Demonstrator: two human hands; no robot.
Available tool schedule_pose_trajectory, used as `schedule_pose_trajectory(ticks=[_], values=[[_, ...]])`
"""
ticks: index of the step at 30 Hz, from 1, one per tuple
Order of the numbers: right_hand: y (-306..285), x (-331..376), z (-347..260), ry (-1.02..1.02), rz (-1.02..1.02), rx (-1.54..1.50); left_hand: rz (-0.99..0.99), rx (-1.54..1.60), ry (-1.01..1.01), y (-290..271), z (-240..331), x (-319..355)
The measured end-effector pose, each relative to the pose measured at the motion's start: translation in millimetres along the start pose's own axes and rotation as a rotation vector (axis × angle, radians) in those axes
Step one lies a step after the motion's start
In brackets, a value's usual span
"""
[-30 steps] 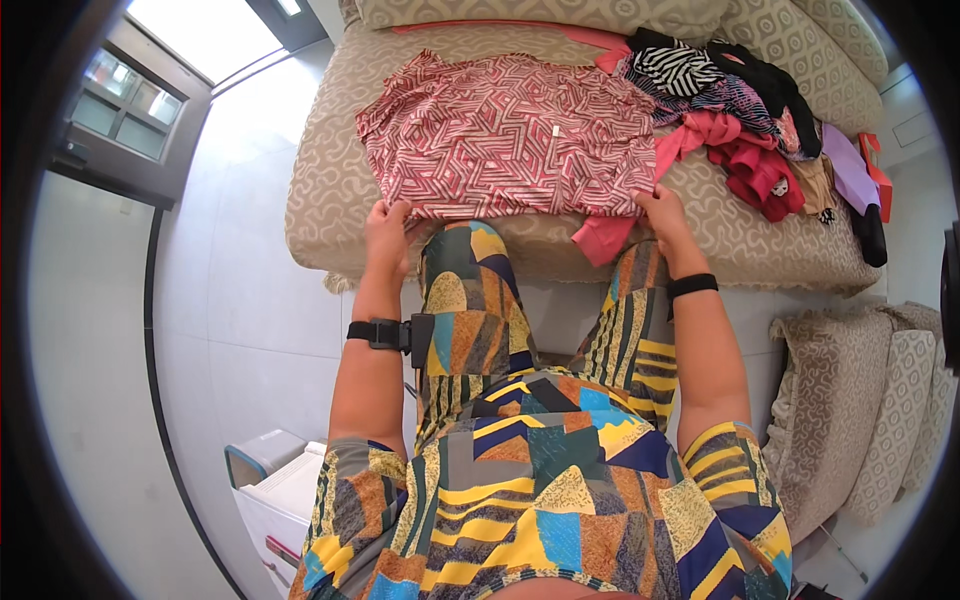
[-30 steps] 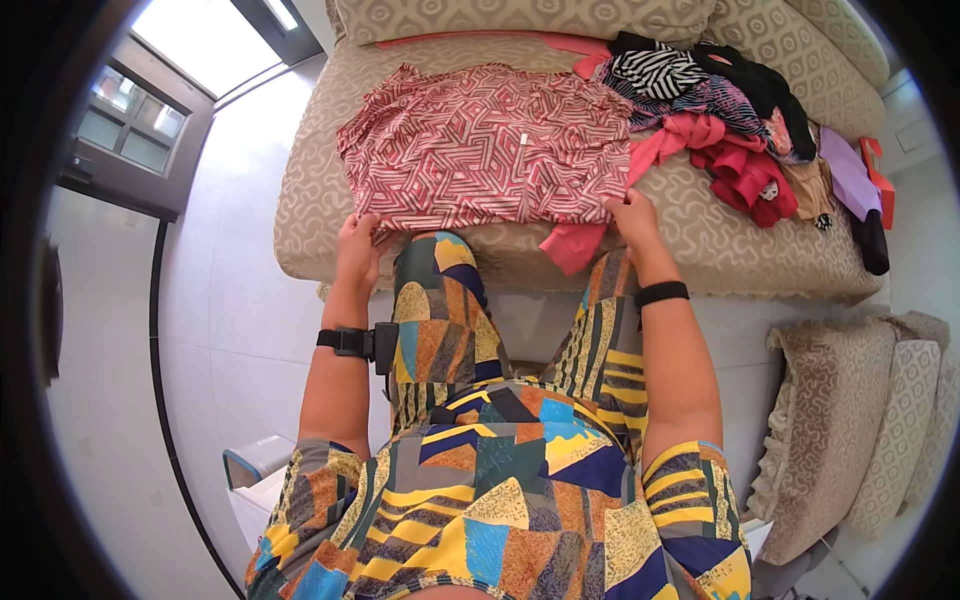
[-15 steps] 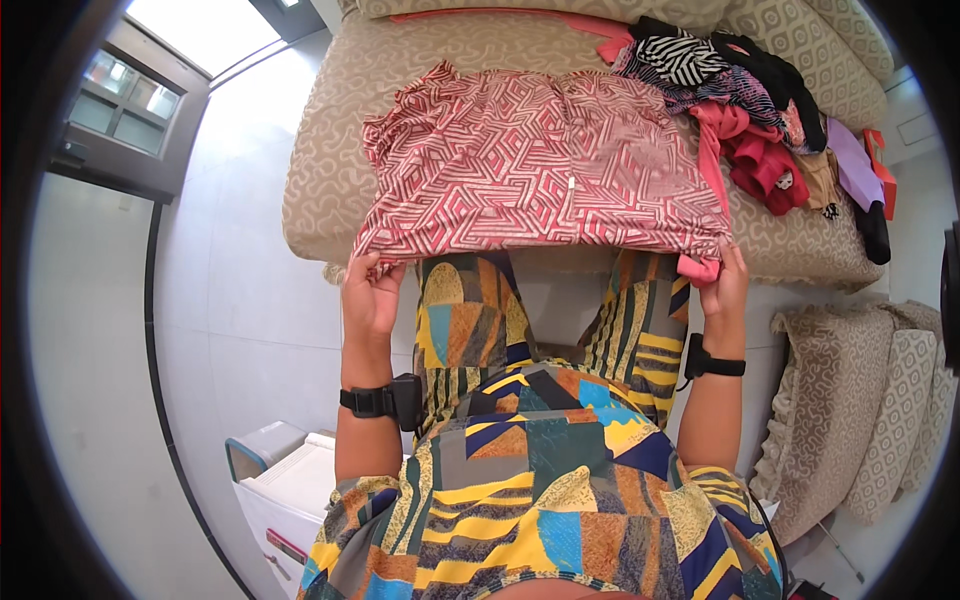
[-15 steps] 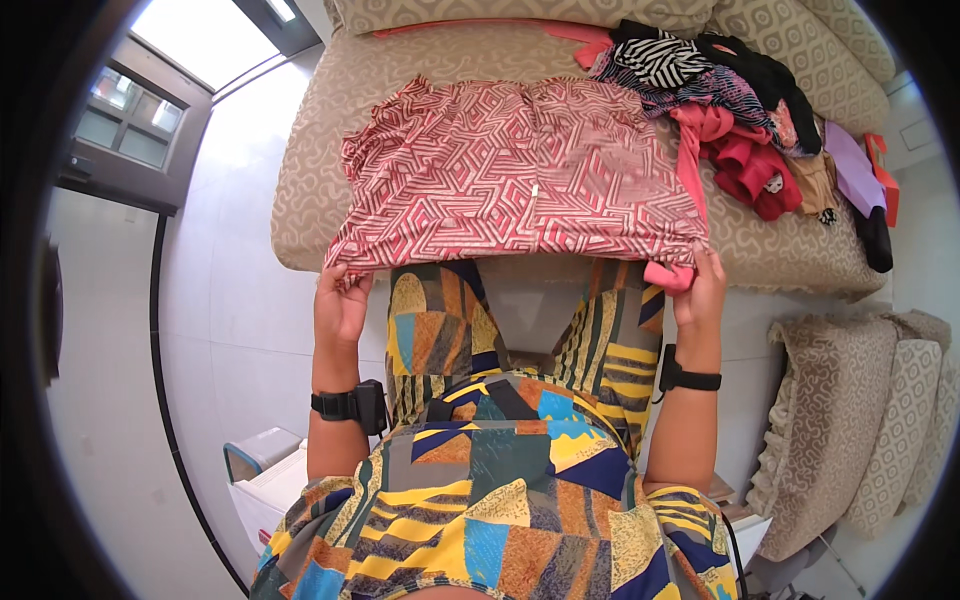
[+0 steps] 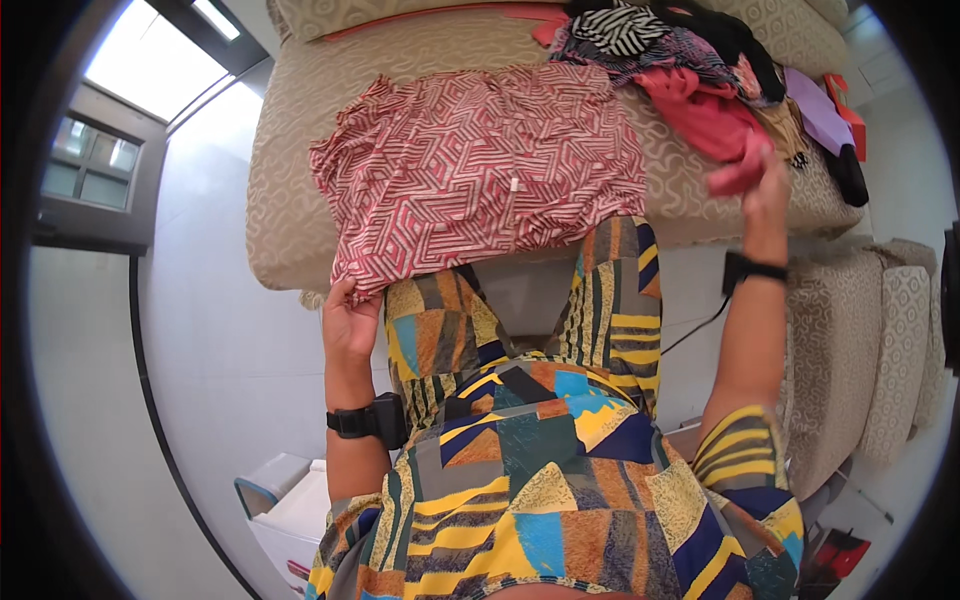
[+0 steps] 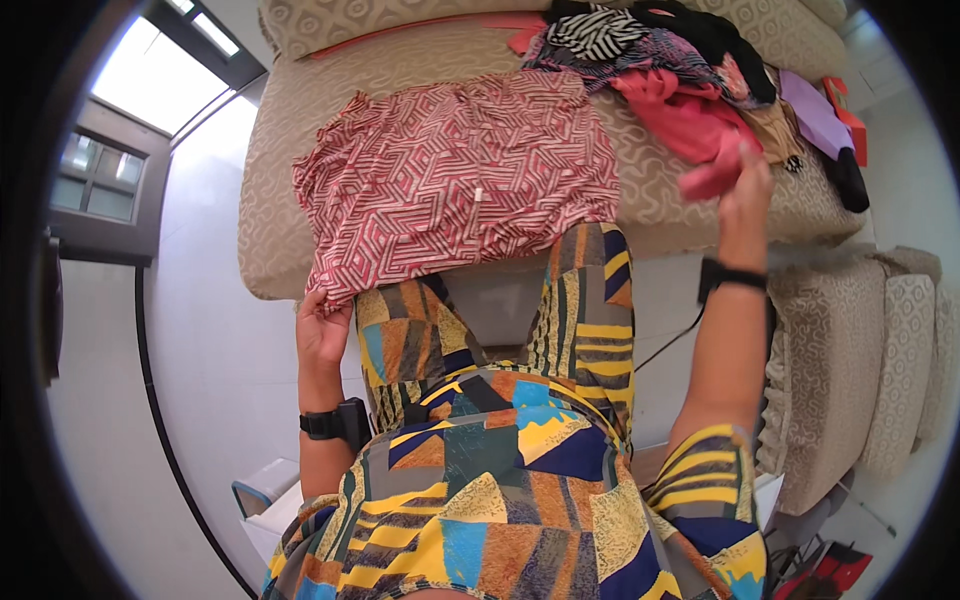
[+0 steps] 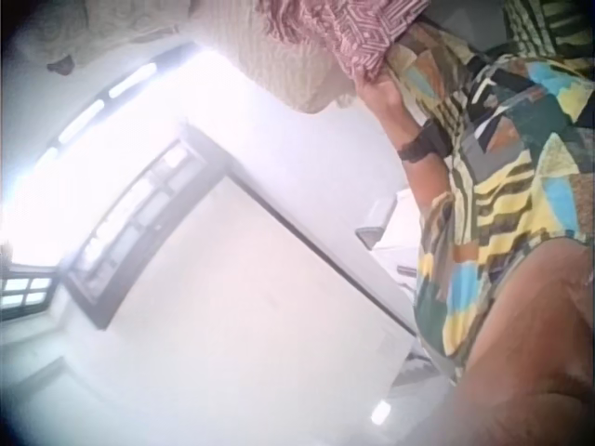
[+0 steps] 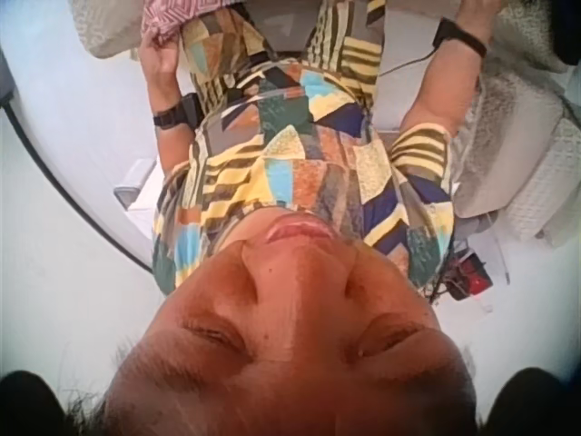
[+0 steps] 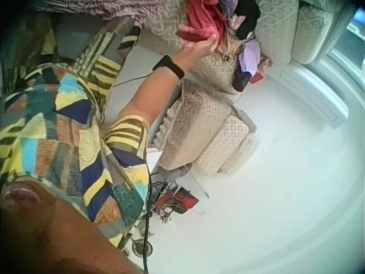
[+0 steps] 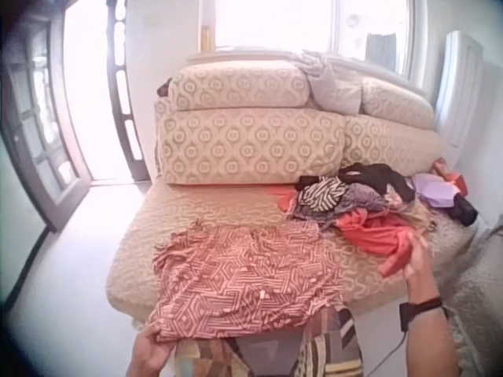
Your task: Folding multiple pieces of clothing on a sofa.
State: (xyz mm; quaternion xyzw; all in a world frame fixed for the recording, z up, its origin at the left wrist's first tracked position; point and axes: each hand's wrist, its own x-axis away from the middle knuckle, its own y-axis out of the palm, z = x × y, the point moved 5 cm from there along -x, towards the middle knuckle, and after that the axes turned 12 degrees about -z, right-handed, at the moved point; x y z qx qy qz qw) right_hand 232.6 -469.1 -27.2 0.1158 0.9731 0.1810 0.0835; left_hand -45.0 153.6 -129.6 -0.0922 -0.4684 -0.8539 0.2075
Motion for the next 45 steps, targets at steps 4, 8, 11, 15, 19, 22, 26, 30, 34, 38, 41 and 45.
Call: schedule_pose_trajectory(ticks=[4, 8, 11, 15, 19, 22, 26, 30, 34, 38, 41, 45], values=[[72, -24, -83, -0.306, -0.074, 0.131, -0.031, 0.014, 0.042, 23, 6, 12], [70, -2, -12, -0.114, -0.128, 0.723, 0.013, -0.007, 0.074, 5, 4, 20], [82, 57, 85, 0.349, -0.619, 1.147, -0.003, -0.033, 0.07, 1, 2, 13], [101, 143, 121, 0.17, -0.556, 1.166, 0.015, -0.029, 0.005, 9, 4, 13], [120, 155, 115, 0.119, -0.489, 1.23, -0.006, -0.048, 0.005, 22, 4, 17], [123, 143, 121, 0.242, -0.466, 1.097, -0.023, -0.045, 0.026, 24, 5, 17], [125, 129, 137, 0.382, -0.558, 1.155, -0.016, -0.034, 0.029, 14, 6, 17], [124, 123, 146, 0.528, -0.649, 1.02, -0.04, -0.014, 0.017, 14, 9, 20], [117, 127, 119, 0.492, -0.554, 0.17, -0.057, -0.049, 0.059, 24, 17, 27], [100, 133, 73, 0.523, -0.427, -0.464, -0.055, -0.088, 0.113, 43, 32, 41], [89, 140, 20, 0.408, -0.327, -0.433, -0.113, -0.129, 0.111, 61, 40, 55], [103, 161, -32, 0.256, -0.297, -0.129, -0.225, -0.222, 0.089, 82, 45, 76]])
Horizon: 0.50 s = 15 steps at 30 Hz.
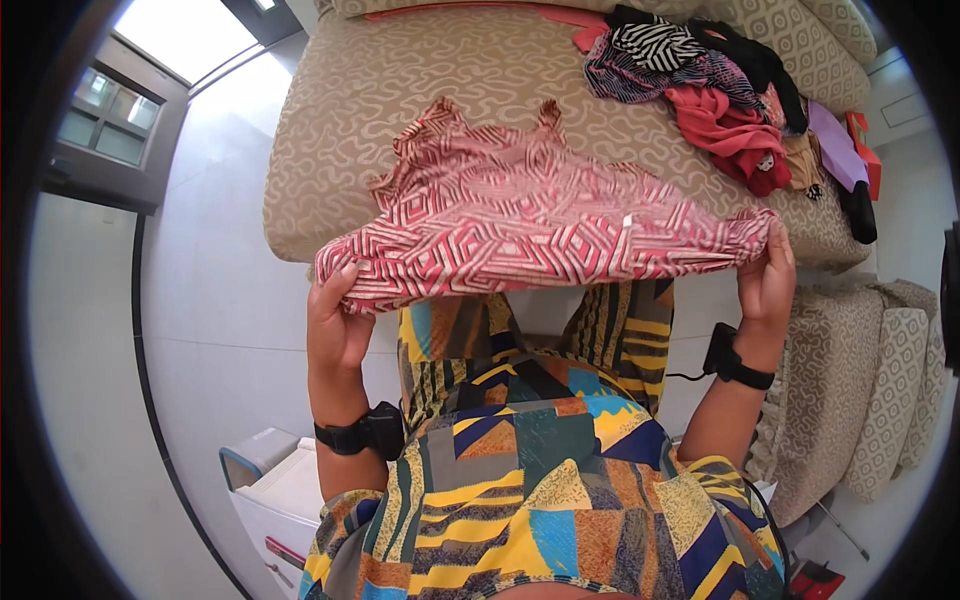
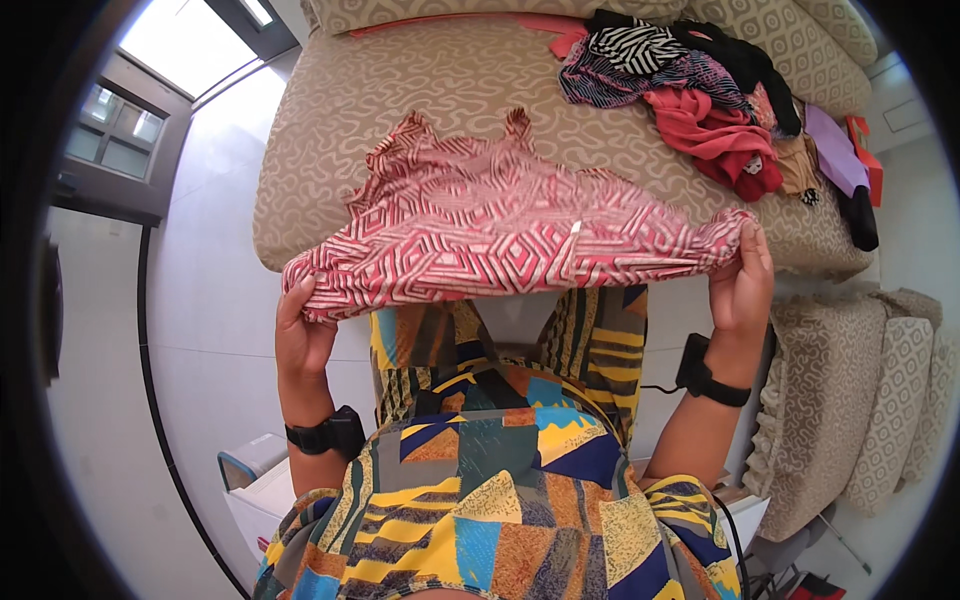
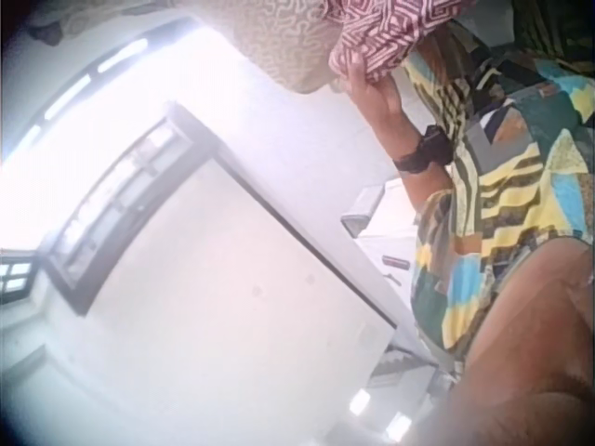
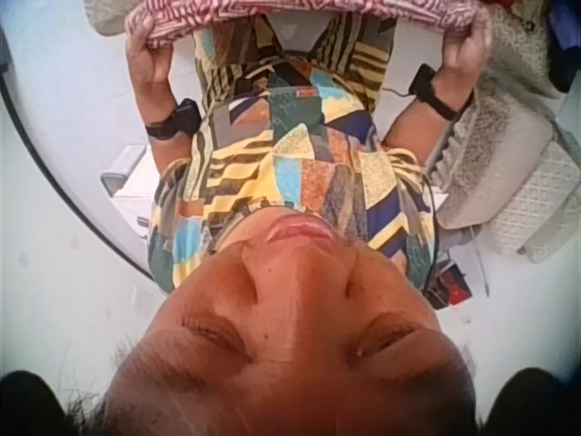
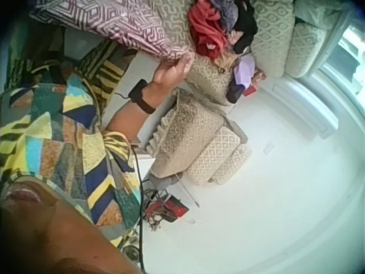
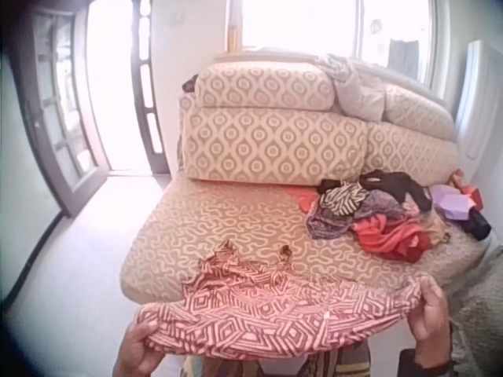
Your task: Folding multiple pieces of clothing on a sofa.
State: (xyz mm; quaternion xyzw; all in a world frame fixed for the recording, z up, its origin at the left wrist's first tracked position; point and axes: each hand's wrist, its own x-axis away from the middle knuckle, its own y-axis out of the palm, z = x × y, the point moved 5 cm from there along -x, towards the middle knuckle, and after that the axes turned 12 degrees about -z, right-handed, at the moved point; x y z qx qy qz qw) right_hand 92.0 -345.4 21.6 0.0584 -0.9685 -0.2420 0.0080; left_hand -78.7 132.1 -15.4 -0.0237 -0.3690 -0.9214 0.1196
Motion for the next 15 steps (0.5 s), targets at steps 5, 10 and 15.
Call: schedule_pose_trajectory(ticks=[5, 10, 15], values=[[-6, 13, 33, 0.212, -0.065, 0.34, 0.078, -0.042, -0.09, -10, -12, 6], [-8, 32, 67, 0.458, -0.169, 0.499, 0.142, -0.091, -0.168, -36, -26, 22], [24, 55, 62, 0.285, -0.088, 1.058, 0.141, -0.177, -0.204, -50, -30, 32]])
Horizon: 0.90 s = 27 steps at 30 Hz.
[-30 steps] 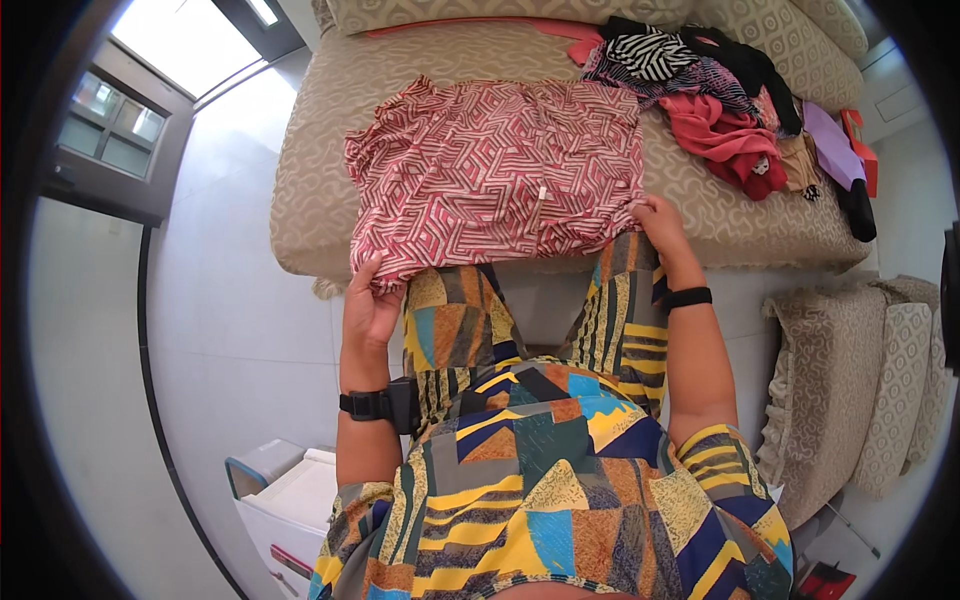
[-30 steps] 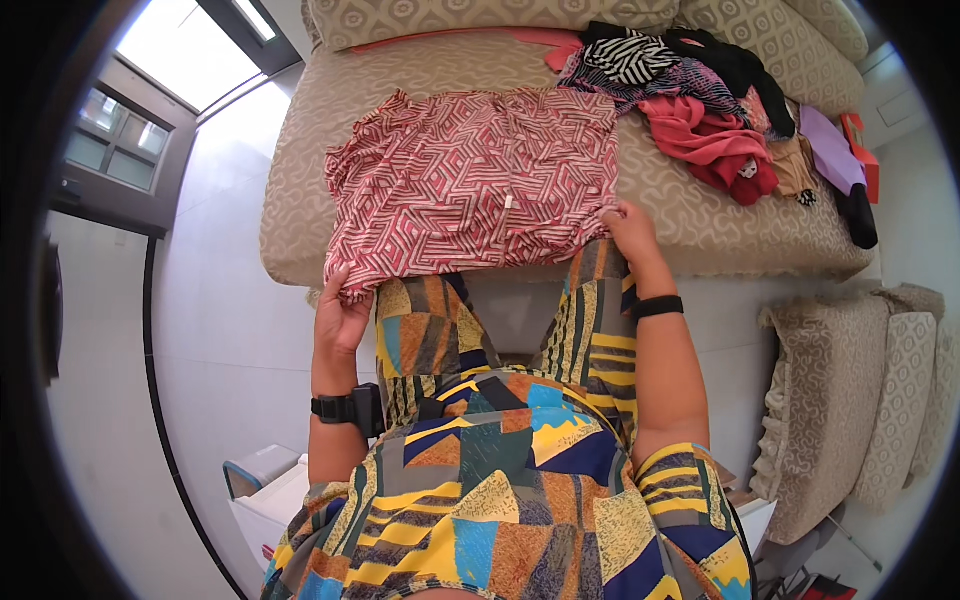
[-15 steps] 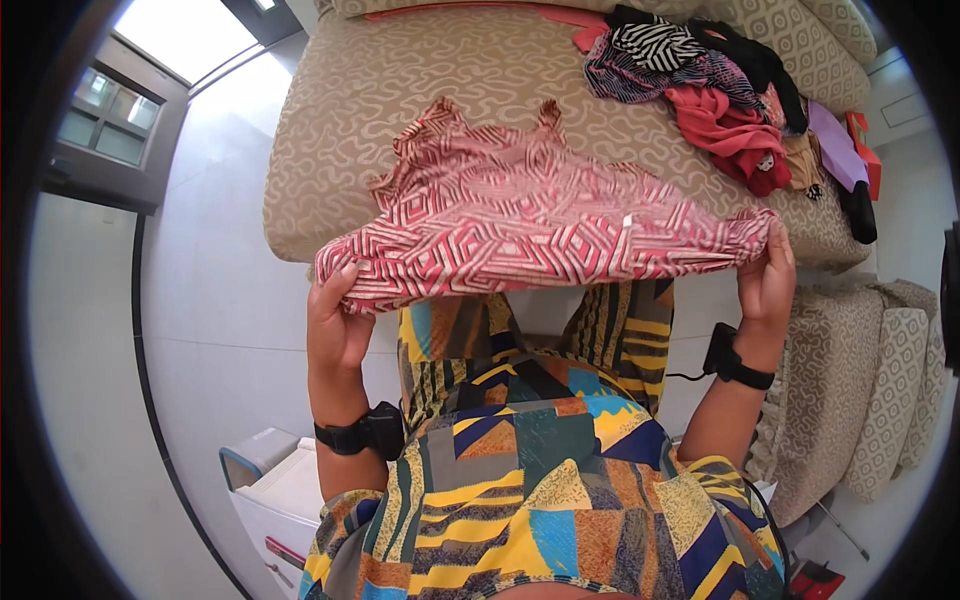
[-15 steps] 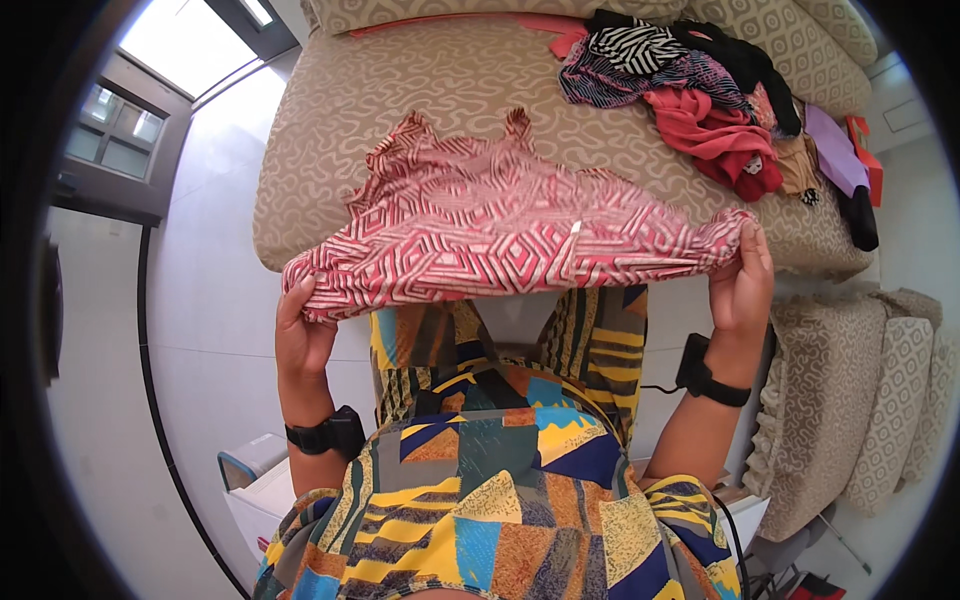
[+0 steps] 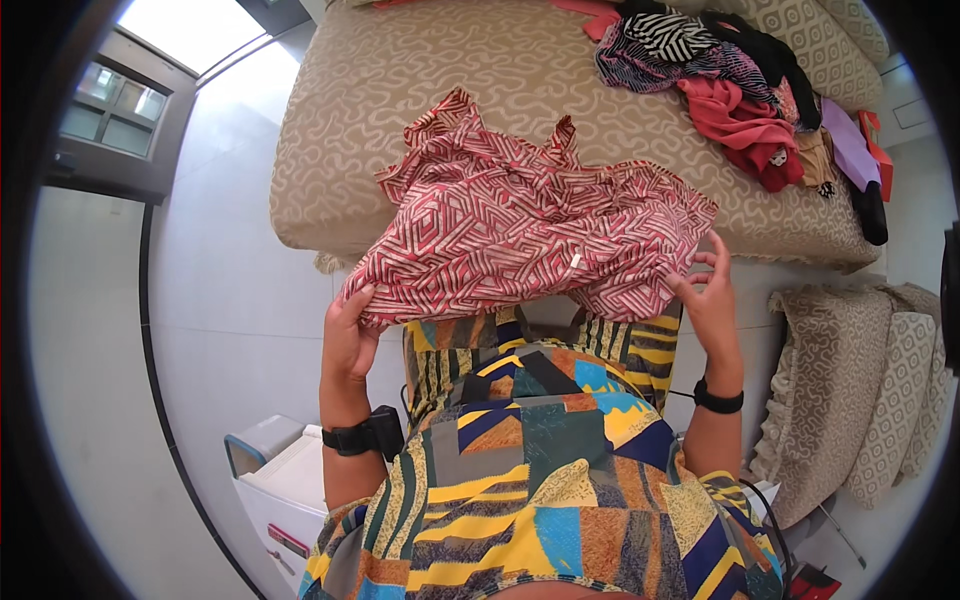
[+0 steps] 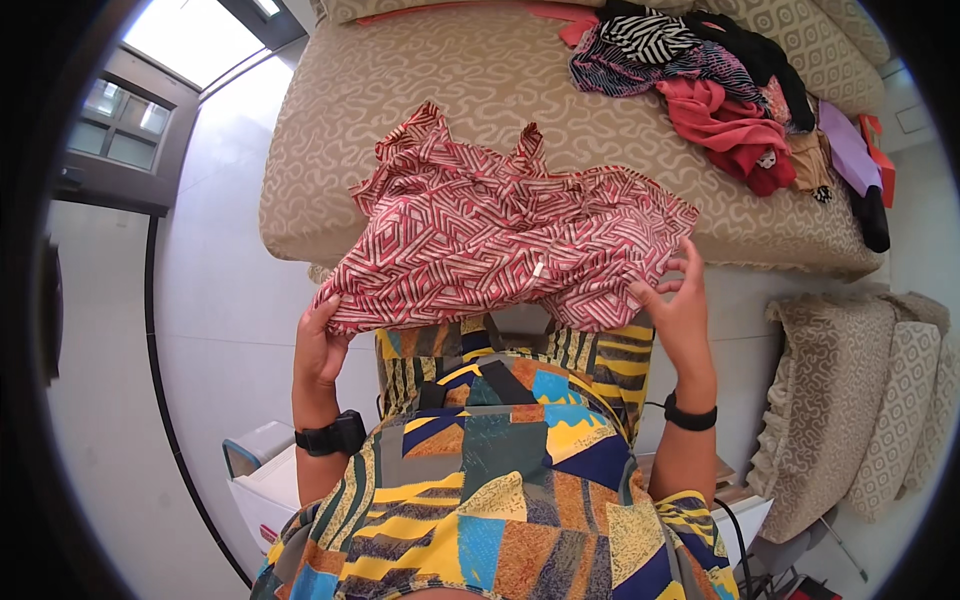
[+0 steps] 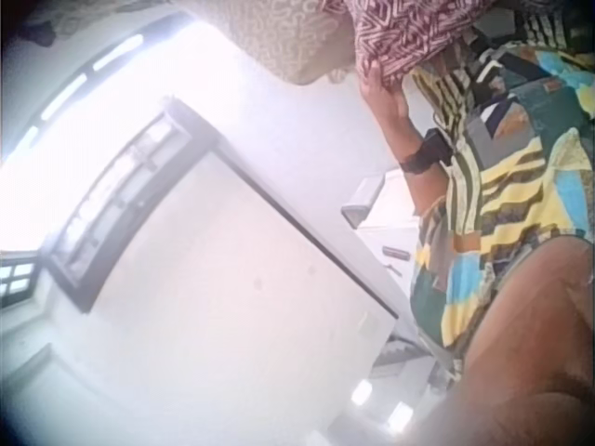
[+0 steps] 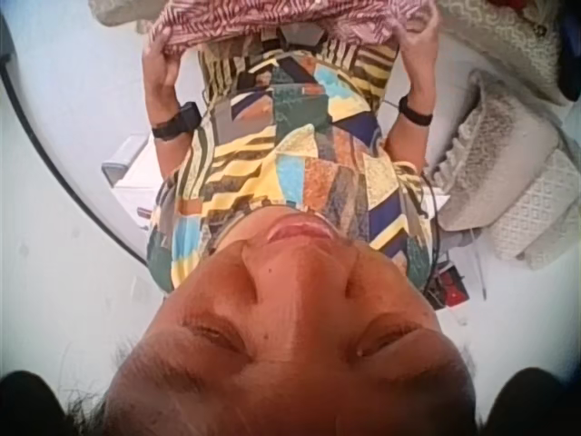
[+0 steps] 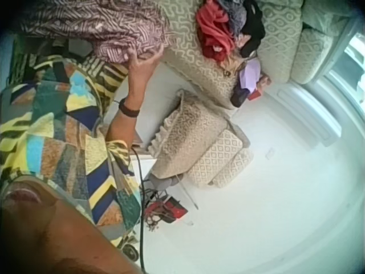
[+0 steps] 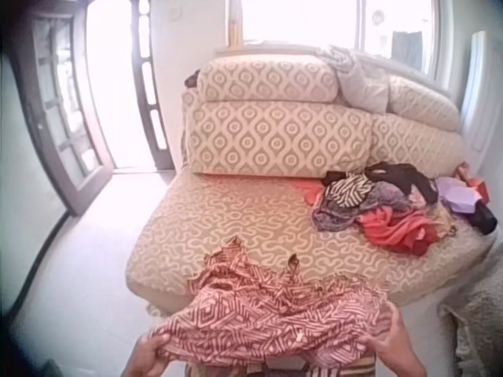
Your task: Folding multiple pieces of clothing on a sofa.
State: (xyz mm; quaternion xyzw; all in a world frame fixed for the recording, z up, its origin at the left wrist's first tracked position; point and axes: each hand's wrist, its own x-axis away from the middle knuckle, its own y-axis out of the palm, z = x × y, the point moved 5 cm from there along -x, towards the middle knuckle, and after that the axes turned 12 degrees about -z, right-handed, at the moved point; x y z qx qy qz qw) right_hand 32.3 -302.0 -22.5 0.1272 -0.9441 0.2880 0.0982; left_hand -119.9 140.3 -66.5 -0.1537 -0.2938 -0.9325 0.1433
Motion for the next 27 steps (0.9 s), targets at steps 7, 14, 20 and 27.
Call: schedule_pose_trajectory(ticks=[7, 14, 20, 27], values=[[53, 32, -36, -0.298, -0.145, 0.743, -0.01, 0.008, -0.012, -6, -4, -3], [57, 10, -18, -0.443, 0.083, 0.79, -0.019, 0.027, -0.008, -5, 8, -10], [0, -53, 25, -0.096, 0.025, -0.807, -0.014, 0.041, 0.012, -6, 31, -35], [-59, -151, -32, -0.381, 0.18, -1.302, -0.151, 0.049, 0.245, 70, 118, -105]])
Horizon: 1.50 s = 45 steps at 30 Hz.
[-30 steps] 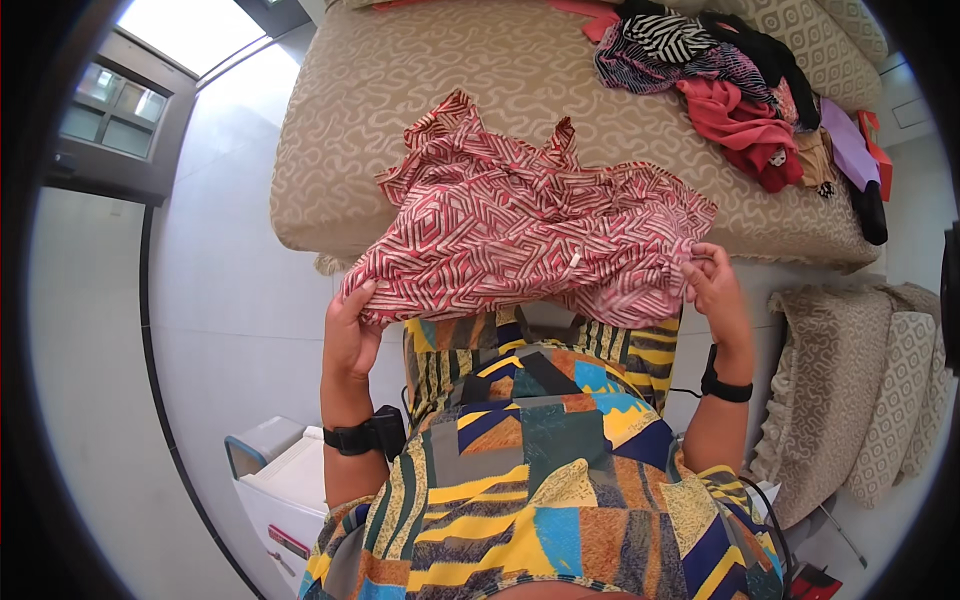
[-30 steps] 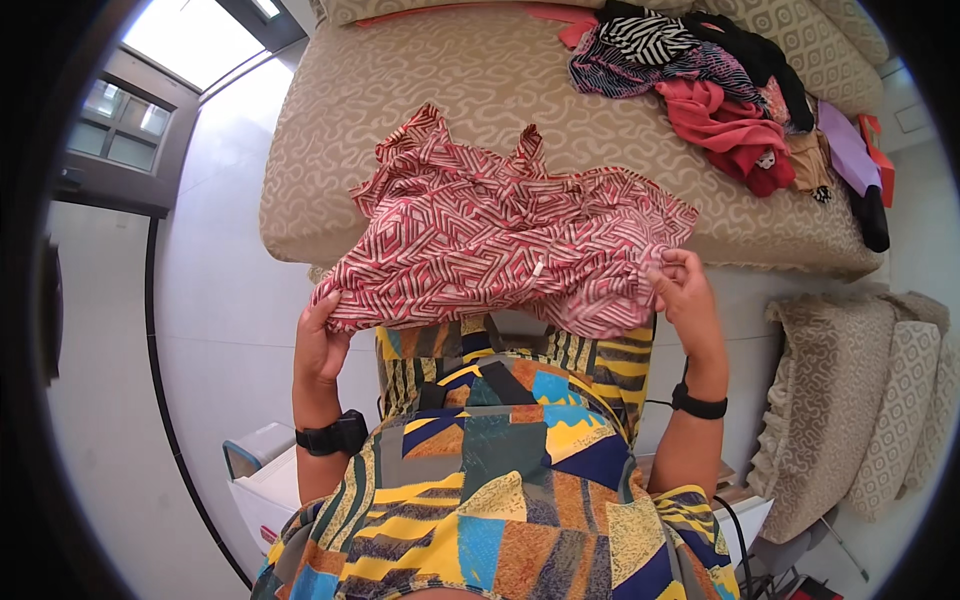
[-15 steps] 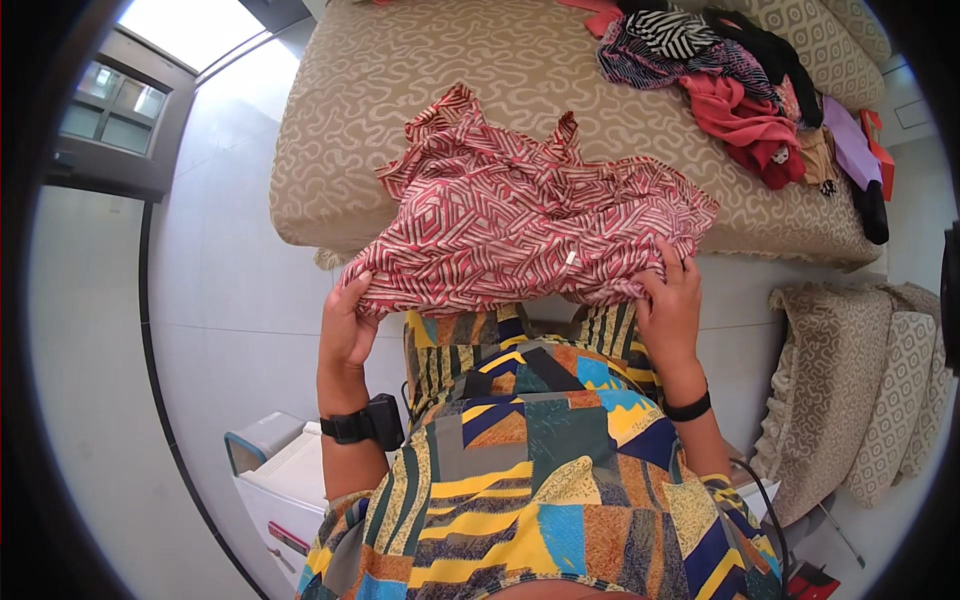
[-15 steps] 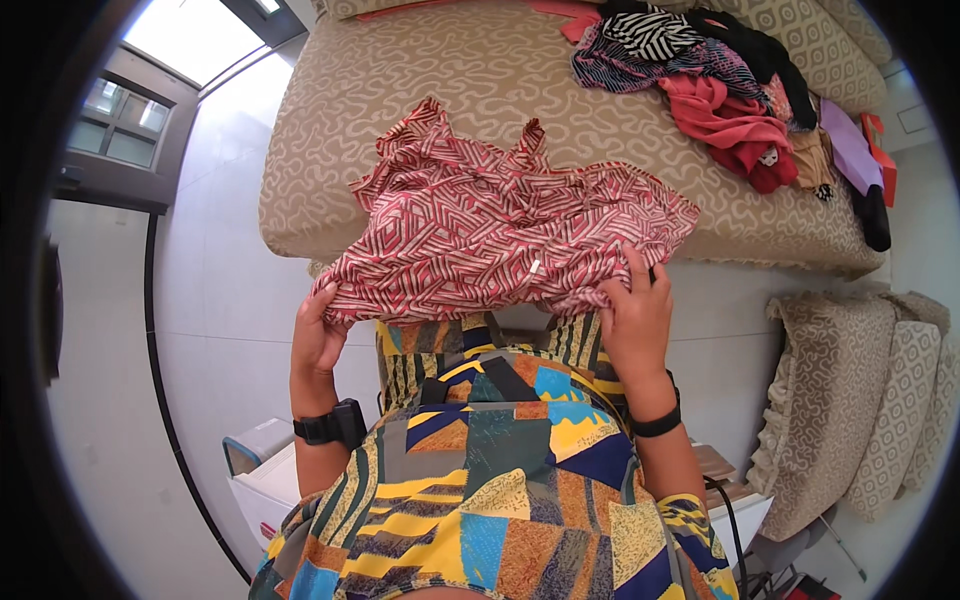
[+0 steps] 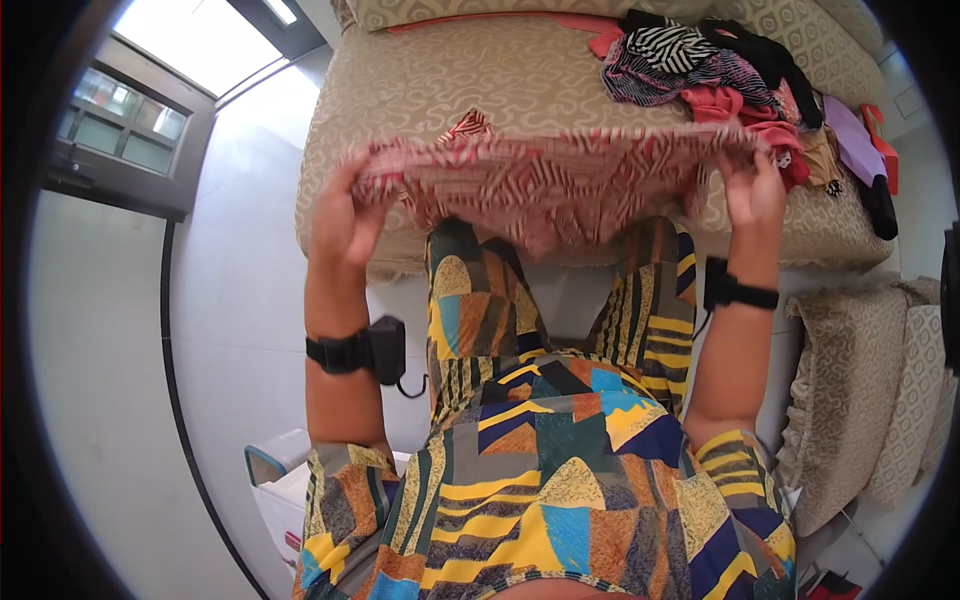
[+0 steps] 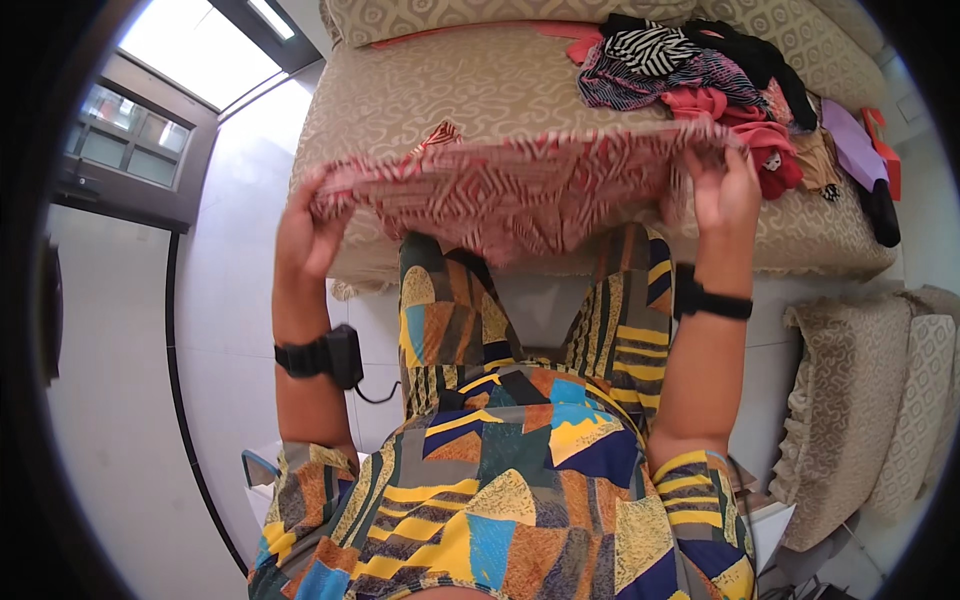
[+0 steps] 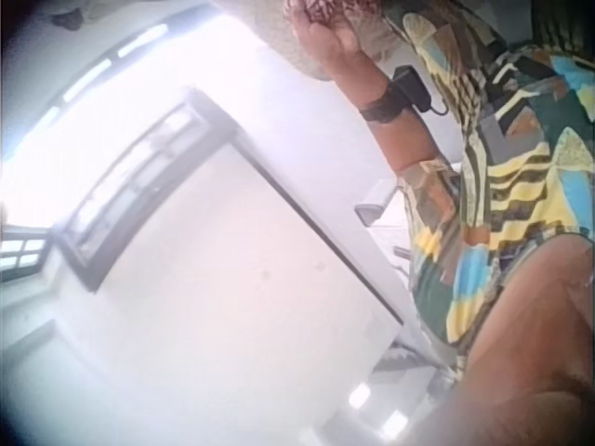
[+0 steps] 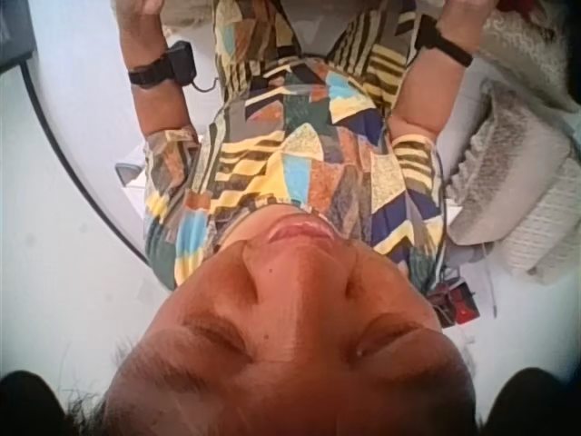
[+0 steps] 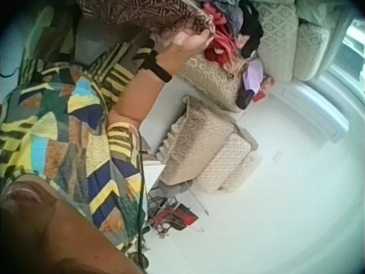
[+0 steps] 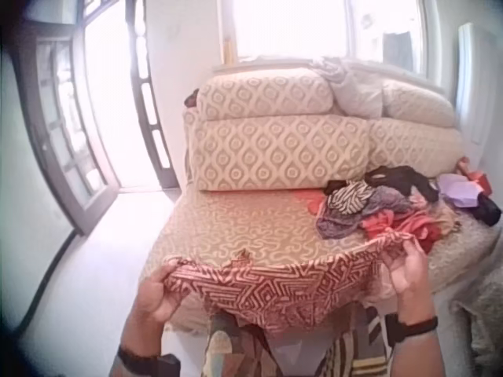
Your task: Folding multiple pieces of clothing on a sofa.
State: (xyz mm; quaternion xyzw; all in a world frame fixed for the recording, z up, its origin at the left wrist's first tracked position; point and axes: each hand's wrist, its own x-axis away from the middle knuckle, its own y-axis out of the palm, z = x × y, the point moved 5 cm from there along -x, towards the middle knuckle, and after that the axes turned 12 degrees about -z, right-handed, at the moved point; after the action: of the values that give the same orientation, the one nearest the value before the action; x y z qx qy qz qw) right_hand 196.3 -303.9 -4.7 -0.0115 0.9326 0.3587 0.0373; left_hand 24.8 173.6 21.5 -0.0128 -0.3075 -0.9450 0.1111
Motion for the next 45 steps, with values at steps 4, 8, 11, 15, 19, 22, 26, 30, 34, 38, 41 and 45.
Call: schedule_pose_trajectory(ticks=[4, 8, 11, 15, 19, 22, 26, 30, 34, 38, 41, 45], values=[[84, -21, -54, -0.243, -0.174, -0.104, -0.186, -0.036, 0.42, 71, 64, -20], [49, -31, -78, -0.304, -0.439, -0.222, -0.17, -0.001, 0.614, 96, 74, -4], [20, -16, -46, -0.136, -0.24, -0.181, -0.104, -0.045, 0.425, 51, 21, 5], [-75, 21, 31, 0.053, -0.043, -0.144, 0.131, 0.034, 0.137, -12, -74, 29], [-144, 56, 64, 0.189, 0.196, -0.13, 0.146, 0.118, -0.088, -16, -115, 47], [-148, 61, 61, 0.215, 0.295, -0.141, 0.129, 0.086, -0.082, -6, -108, 49], [-123, 35, 43, 0.132, 0.269, -0.061, 0.128, 0.038, -0.07, -4, -120, 47], [71, 25, 25, -0.077, -0.211, 0.511, 0.17, 0.064, -0.02, 0, -121, 53], [222, 61, 84, -0.211, -0.955, 1.029, 0.08, 0.091, -0.012, 3, -118, 53], [258, 122, 187, -0.117, -1.459, 0.948, -0.046, 0.261, 0.031, 15, -114, 57], [253, 148, 202, 0.042, -1.406, 0.913, 0.043, 0.256, 0.01, -3, -122, 59], [237, 155, 184, -0.084, -1.337, 0.926, 0.145, 0.261, -0.044, -12, -129, 52]])
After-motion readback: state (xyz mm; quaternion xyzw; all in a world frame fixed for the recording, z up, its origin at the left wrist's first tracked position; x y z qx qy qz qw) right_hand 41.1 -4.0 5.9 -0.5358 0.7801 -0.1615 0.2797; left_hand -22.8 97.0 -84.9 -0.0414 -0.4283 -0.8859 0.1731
